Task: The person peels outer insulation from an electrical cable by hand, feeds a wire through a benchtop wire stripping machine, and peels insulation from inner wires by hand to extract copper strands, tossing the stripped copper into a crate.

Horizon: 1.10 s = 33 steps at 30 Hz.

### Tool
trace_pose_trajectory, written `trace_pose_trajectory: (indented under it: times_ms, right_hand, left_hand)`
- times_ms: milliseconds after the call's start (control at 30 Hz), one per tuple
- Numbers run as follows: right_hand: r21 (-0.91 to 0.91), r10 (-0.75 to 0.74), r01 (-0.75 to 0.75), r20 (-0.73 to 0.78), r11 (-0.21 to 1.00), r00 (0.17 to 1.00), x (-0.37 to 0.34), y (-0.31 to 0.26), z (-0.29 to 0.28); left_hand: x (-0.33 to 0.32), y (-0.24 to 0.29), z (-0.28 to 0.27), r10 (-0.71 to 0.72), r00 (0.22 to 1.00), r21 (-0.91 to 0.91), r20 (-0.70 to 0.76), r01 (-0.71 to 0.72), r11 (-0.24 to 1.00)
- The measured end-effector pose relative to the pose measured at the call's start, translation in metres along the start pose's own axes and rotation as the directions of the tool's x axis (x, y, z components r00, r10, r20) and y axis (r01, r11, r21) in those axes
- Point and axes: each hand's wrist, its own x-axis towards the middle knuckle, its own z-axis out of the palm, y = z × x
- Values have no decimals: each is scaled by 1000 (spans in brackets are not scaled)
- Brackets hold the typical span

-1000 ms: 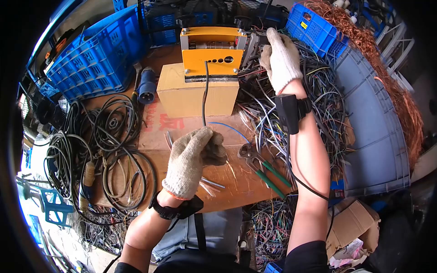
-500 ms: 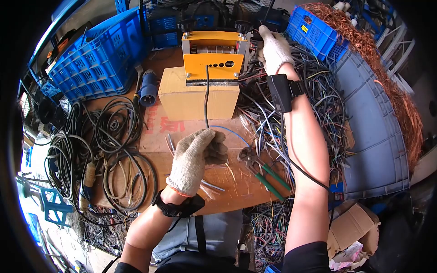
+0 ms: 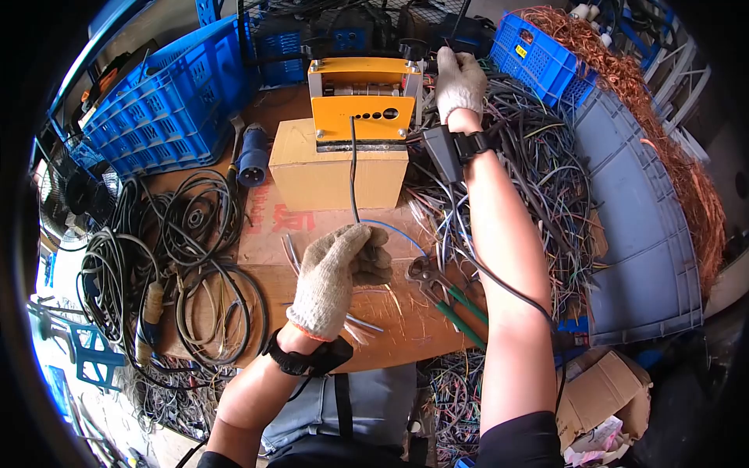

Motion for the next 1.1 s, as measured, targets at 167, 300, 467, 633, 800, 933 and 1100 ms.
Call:
trace_pose_trajectory:
  times_ms: [167, 300, 467, 633, 800, 933, 1100]
  right_hand:
    - [-1, 31, -31, 101, 1000, 994, -10, 25, 10]
    - [-80, -36, 51, 178, 995, 983, -3, 74, 13]
    - [-81, 58, -37, 279, 996, 958, -11, 72, 7]
    - [-43, 70, -59, 317, 997, 946, -23, 58, 1]
    - [-194, 65, 15, 401, 981, 914, -33, 81, -10]
    - [-434, 190, 11, 416, 901, 889, -43, 84, -16]
    - [-433, 165, 21, 388, 901, 907, -75, 67, -32]
  left_hand:
    - [0, 7, -4, -8, 1000, -7, -9, 8, 1000]
    - [7, 10, -7, -13, 1000, 35, -16, 14, 999]
    - [14, 8, -6, -16, 1000, 41, 21, 15, 999]
    - [17, 6, -6, -43, 999, 49, 15, 42, 998]
    - [15, 8, -4, -17, 1000, 43, -3, 17, 999]
    - [19, 10, -5, -16, 1000, 49, -7, 16, 999]
    - [26, 6, -7, -13, 1000, 73, -10, 13, 997]
